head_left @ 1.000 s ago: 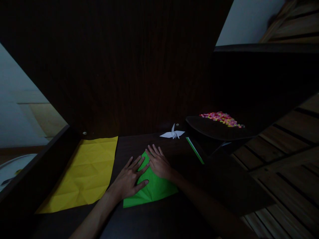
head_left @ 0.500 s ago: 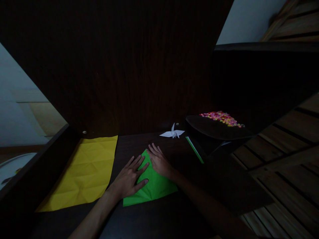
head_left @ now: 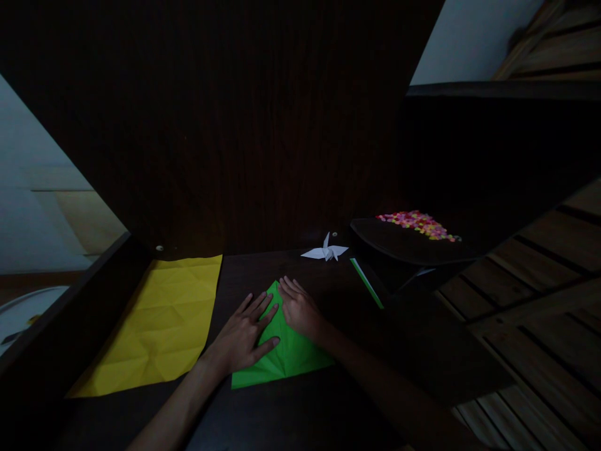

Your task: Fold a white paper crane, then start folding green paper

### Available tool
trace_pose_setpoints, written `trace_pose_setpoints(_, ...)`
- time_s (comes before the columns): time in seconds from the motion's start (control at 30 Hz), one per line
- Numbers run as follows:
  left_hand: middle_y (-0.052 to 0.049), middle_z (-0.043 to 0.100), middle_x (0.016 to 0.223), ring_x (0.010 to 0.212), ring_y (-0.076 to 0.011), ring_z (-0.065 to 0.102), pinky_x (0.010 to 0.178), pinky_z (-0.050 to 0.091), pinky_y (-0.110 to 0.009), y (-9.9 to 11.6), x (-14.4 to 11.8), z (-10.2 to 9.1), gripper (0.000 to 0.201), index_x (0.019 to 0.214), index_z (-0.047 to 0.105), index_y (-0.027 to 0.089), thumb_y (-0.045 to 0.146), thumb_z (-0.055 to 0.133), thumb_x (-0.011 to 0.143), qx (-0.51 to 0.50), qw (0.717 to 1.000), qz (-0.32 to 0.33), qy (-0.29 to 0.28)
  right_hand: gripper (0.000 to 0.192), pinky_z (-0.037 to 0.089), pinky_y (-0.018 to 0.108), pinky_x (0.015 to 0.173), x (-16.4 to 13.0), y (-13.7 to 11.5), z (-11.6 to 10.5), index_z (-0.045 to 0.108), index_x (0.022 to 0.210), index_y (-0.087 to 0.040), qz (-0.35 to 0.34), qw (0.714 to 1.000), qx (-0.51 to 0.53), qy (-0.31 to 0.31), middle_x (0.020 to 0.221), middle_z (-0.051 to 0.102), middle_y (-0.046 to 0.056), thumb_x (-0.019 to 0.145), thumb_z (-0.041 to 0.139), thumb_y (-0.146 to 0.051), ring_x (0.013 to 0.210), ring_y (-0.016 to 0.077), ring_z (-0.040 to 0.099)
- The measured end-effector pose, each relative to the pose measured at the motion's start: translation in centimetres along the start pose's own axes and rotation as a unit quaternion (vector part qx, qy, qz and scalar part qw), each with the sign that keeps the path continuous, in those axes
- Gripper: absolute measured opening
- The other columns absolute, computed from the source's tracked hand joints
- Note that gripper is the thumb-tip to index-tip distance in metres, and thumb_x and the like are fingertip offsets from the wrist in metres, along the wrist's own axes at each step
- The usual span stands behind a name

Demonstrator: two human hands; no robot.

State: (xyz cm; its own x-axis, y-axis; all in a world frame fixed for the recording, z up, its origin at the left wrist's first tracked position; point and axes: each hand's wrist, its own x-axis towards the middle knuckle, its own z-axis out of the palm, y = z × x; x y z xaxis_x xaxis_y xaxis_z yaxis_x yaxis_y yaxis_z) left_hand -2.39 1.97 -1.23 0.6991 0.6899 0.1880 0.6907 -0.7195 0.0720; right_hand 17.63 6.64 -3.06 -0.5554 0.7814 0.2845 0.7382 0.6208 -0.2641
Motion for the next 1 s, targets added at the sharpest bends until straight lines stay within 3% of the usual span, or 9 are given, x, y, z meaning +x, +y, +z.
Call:
trace_pose_setpoints(0.4,-0.012,0.032,0.154,0.142,-0.0305,0.028,0.113,0.027,-0.053,0.07,-0.05,-0.12,0.066,0.149,0.029,0.023,0.055,0.042,0.094,-0.01,1.0,0.0,0.007,0.051,0.028,0.04,0.116,-0.02,-0.18,-0.05,0.048,0.136,-0.003,-0.002,1.0,-0.01,0.003,0.143,0.047,0.018,0.087,0.044,-0.013,0.14,0.0236,0.033)
trace_pose_setpoints(0.67,-0.015,0.038,0.151,0.139,-0.0308,0.034,0.113,0.03,-0.051,0.22,0.19,-0.39,0.065,0.144,0.04,0.018,0.056,0.045,0.092,-0.023,1.0,-0.015,0.003,0.054,0.03,0.042,0.115,-0.11,-0.39,-0.37,0.043,0.14,-0.005,0.002,1.0,0.011,0.014,0.149,0.039,0.016,0.087,0.044,-0.012,0.143,0.0247,0.023)
trace_pose_setpoints(0.87,-0.017,0.038,0.15,0.139,-0.0305,0.033,0.112,0.031,-0.052,0.11,0.23,-0.43,0.066,0.145,0.037,0.016,0.056,0.043,0.093,-0.012,1.0,-0.005,-0.001,0.052,0.03,0.048,0.113,-0.17,-0.47,-0.58,0.048,0.139,-0.018,0.002,1.0,0.0,0.002,0.153,0.032,0.012,0.087,0.049,-0.014,0.145,0.0299,0.017)
trace_pose_setpoints(1.0,-0.018,0.037,0.15,0.139,-0.0319,0.033,0.111,0.032,-0.053,0.08,0.26,-0.47,0.067,0.145,0.038,0.016,0.055,0.044,0.092,-0.012,1.0,-0.005,-0.003,0.051,0.03,0.048,0.113,-0.11,-0.41,-0.64,0.049,0.138,-0.017,0.006,1.0,-0.003,-0.011,0.154,0.03,0.013,0.088,0.051,-0.016,0.145,0.0315,0.016)
